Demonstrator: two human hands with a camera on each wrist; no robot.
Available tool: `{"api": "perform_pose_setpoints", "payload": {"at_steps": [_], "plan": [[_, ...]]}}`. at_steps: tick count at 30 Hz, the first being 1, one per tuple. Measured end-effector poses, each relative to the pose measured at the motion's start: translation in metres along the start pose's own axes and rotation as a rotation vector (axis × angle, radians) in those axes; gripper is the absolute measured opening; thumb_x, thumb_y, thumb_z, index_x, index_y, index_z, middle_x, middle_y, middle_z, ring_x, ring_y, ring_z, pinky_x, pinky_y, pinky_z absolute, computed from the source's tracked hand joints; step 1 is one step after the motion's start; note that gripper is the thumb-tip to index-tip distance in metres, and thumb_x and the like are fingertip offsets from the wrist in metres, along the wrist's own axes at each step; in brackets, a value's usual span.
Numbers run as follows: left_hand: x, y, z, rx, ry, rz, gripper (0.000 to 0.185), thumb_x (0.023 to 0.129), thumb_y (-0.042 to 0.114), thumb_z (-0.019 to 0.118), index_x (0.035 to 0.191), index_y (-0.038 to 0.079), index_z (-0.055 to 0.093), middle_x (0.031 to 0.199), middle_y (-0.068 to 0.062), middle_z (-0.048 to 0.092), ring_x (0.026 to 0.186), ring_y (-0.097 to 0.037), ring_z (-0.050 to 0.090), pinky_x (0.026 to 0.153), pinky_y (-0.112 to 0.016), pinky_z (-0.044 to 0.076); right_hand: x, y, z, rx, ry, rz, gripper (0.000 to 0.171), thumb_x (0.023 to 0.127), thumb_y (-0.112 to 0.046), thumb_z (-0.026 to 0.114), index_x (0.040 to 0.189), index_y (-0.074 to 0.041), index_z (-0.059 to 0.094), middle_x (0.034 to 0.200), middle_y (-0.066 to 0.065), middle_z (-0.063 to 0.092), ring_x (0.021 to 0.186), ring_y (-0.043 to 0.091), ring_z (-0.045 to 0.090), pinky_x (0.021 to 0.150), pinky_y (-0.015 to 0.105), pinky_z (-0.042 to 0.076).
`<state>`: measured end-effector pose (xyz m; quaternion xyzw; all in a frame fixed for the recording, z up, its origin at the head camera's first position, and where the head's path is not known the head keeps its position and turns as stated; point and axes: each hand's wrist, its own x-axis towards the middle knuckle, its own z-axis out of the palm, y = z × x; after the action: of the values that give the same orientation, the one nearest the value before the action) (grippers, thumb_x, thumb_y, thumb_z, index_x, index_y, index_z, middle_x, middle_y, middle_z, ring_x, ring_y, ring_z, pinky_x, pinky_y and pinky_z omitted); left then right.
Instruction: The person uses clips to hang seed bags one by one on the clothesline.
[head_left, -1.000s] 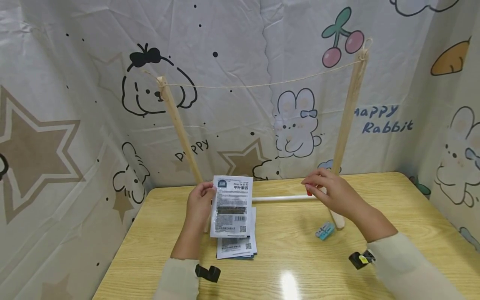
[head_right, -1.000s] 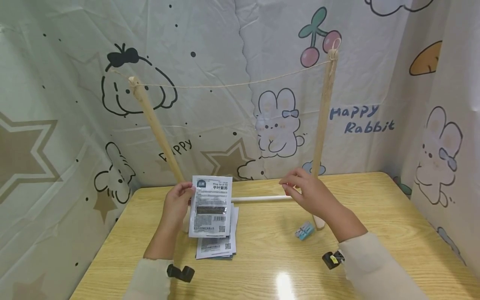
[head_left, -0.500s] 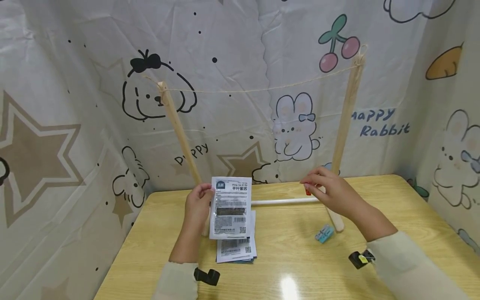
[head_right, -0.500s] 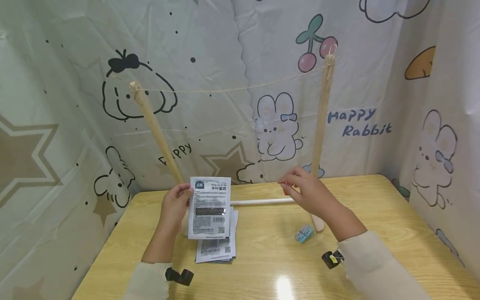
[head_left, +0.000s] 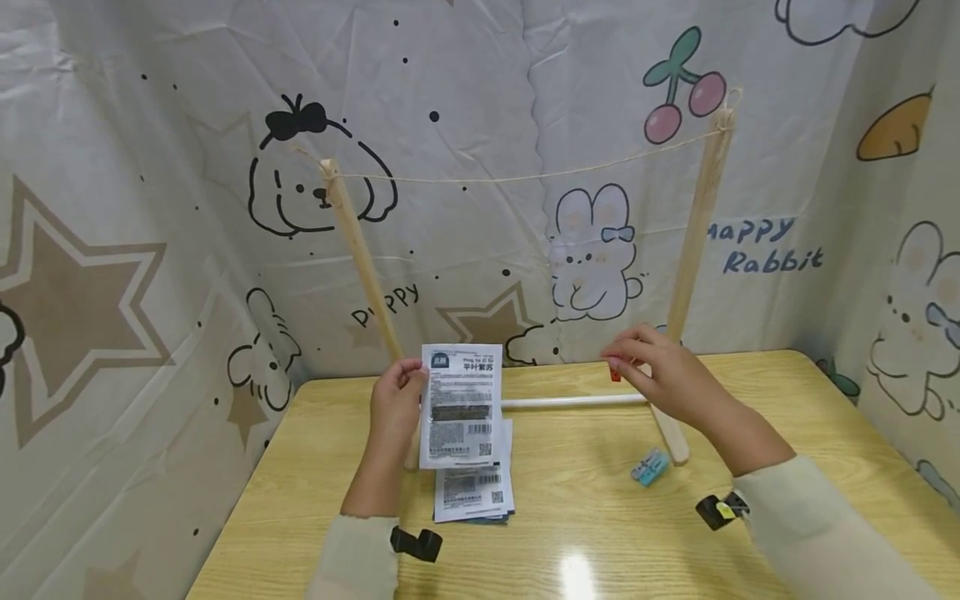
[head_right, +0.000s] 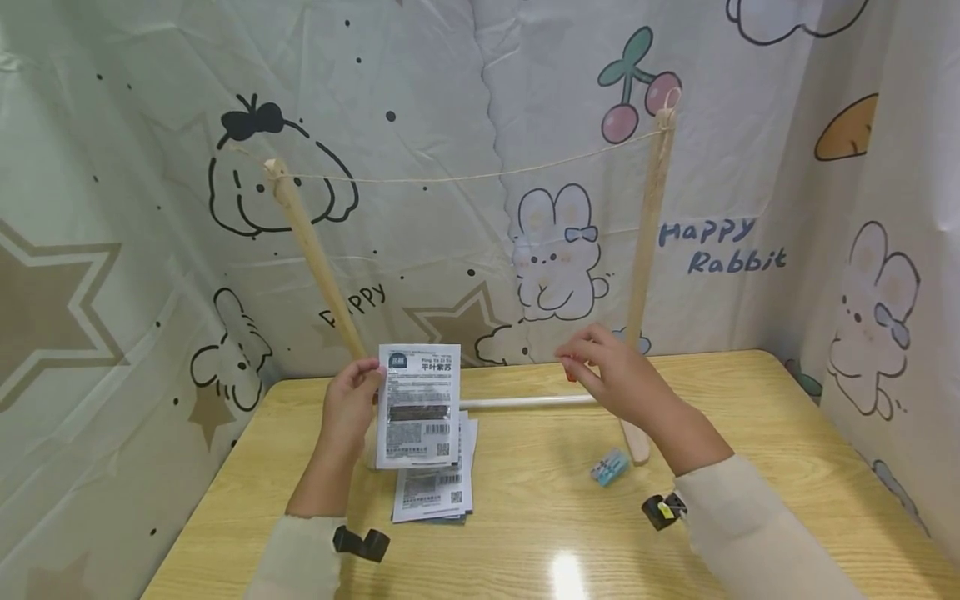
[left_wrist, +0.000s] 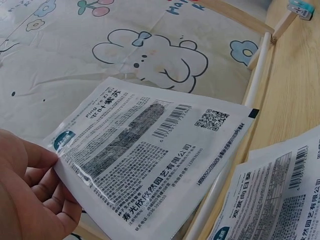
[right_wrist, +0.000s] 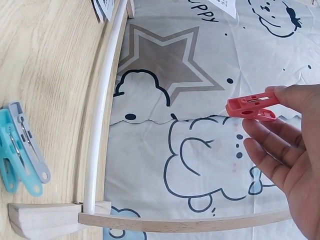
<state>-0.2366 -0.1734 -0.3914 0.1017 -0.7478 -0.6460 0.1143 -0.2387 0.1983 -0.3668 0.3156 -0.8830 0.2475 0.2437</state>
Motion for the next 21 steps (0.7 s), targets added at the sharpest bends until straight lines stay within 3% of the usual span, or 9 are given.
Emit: {"api": "perform_pose_setpoints", "payload": {"at_steps": [8,21], "plan": [[0.000,0.006,0.000,-0.001,-0.002,-0.013,0.024,0.102,0.020,0.055,0.120,0.007,0.064,0.107,-0.009,0.066,0.090,-0.016,0.059,0.079,-0.025,0.049,0.006,-0.002,-0.005,-0.009,0.018,-0.010,0.017,0.091,-0.006,0.073,0.107,-0.012,0.076,0.102,-0.001,0.062,0.086,0.009,0.057,0.068,0.028,0.053],[0.001,0.013,-0.002,-0.010,0.001,-0.005,0.025,0.103,0.023,0.055,0.122,0.010,0.064,0.110,-0.008,0.065,0.093,-0.016,0.058,0.080,-0.027,0.050,0.022,-0.006,-0.008,0.015,0.040,-0.078,0.023,0.091,-0.001,0.072,0.112,-0.009,0.074,0.110,0.004,0.063,0.093,0.015,0.060,0.068,0.034,0.054]]}}
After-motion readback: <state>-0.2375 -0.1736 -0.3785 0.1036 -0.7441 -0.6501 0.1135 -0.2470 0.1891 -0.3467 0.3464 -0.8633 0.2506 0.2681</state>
